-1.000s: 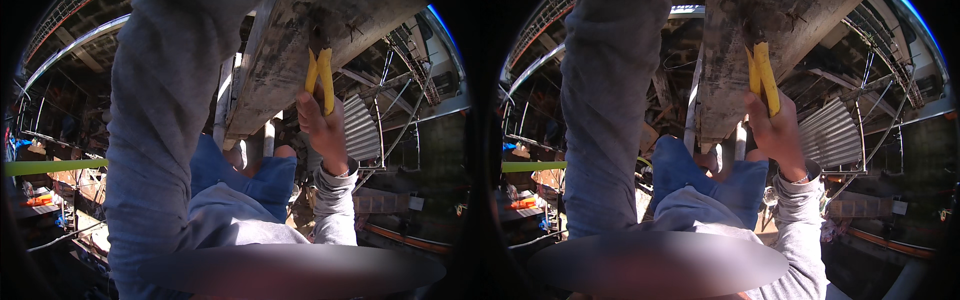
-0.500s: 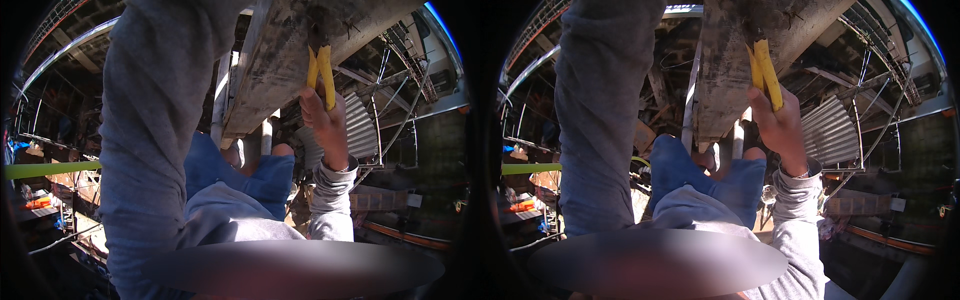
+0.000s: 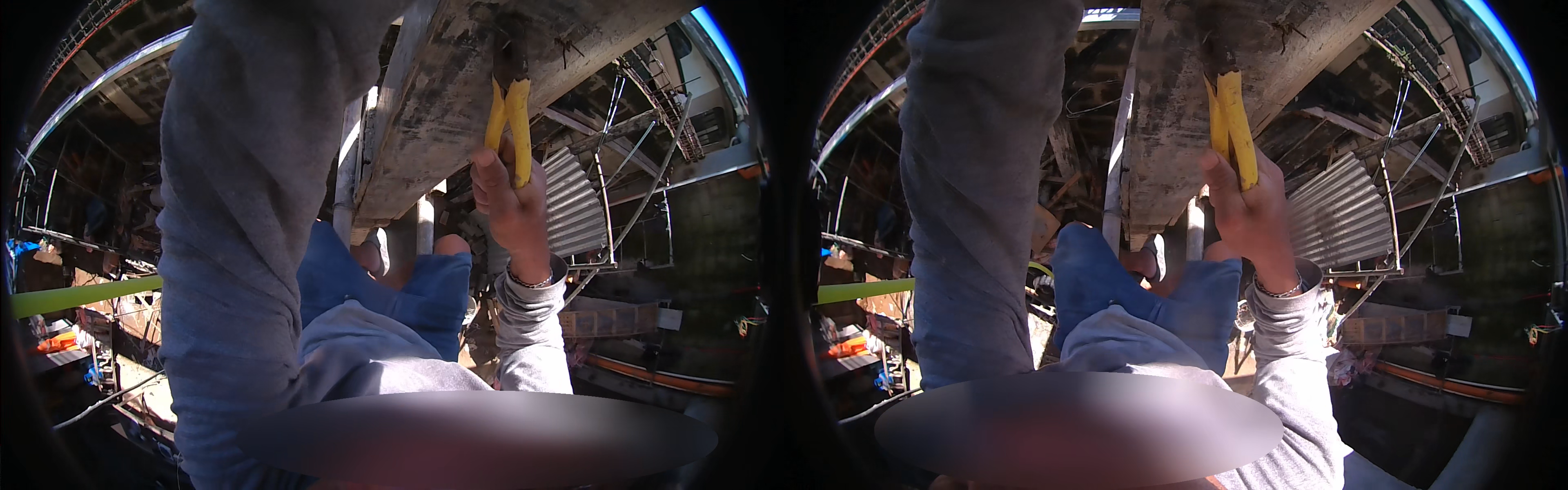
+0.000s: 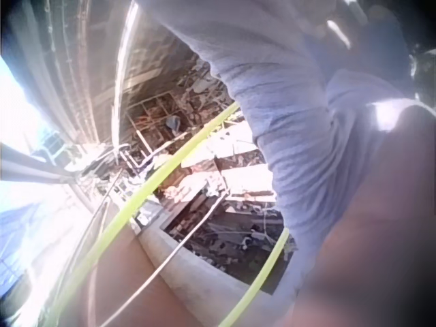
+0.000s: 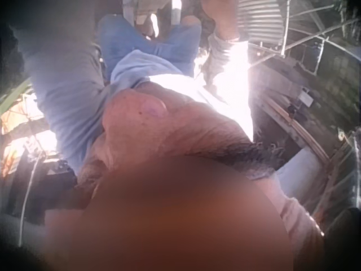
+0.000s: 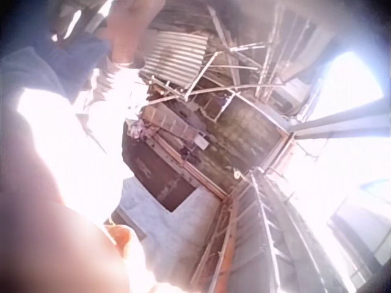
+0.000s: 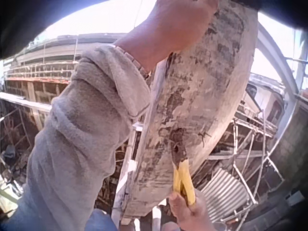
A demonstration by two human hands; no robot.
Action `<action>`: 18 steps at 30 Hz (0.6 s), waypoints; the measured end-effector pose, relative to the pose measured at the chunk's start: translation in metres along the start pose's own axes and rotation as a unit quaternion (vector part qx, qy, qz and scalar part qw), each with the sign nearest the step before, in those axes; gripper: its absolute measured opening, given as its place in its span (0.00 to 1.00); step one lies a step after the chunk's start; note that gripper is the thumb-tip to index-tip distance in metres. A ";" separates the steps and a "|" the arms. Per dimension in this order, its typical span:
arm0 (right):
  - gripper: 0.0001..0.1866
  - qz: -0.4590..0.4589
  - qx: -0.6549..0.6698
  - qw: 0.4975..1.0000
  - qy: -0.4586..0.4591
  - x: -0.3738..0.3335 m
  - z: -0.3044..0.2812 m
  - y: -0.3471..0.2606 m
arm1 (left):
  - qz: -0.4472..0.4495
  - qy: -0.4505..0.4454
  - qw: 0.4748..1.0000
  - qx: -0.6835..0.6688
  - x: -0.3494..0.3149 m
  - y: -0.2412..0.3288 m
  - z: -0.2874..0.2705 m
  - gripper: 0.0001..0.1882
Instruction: The person uses yellow pliers to grip and pull fasteners or wires from a wooden beam overhead. They repeatedly reposition the pliers and pull to extract the items, working in a confined space under a structure.
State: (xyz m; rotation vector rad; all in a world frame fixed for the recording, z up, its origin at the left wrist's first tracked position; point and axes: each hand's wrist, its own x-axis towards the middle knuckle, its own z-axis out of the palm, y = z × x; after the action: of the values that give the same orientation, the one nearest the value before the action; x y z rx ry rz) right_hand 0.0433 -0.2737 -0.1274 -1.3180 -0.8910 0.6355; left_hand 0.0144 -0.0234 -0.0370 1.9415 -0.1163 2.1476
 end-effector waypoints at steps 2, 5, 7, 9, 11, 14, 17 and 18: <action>0.17 0.088 0.308 0.943 -0.084 0.000 0.032 0.011 | -0.009 0.006 1.000 -0.016 -0.003 0.003 0.008 0.15; 0.17 0.060 0.664 0.680 -0.306 0.000 0.086 0.018 | -0.014 -0.005 1.000 -0.022 -0.011 0.006 0.015 0.15; 0.18 0.057 0.706 0.620 -0.337 0.001 0.097 0.011 | -0.018 -0.005 1.000 -0.021 -0.013 0.003 0.018 0.15; 0.18 0.064 0.677 0.666 -0.305 0.005 0.086 0.010 | -0.017 0.004 1.000 -0.018 -0.013 0.002 0.015 0.15; 0.18 -0.009 0.320 0.942 -0.102 0.005 0.041 0.009 | -0.015 0.015 1.000 -0.014 -0.009 0.000 0.005 0.15; 0.18 0.033 0.073 0.997 -0.014 0.008 0.010 0.014 | -0.006 0.010 1.000 -0.013 -0.002 0.001 0.002 0.14; 0.18 0.057 0.199 0.976 -0.069 0.003 0.022 0.014 | -0.004 0.011 1.000 -0.020 0.000 0.003 0.007 0.14; 0.17 -0.017 0.465 0.860 -0.208 0.008 0.052 0.017 | -0.005 0.008 1.000 -0.028 -0.002 0.006 0.013 0.14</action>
State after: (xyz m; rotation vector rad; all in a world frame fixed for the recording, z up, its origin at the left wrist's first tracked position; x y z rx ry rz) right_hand 0.0051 -0.2358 -0.1416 -0.2843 -0.7712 1.1642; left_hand 0.0256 -0.0318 -0.0365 1.8898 -0.1617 2.1314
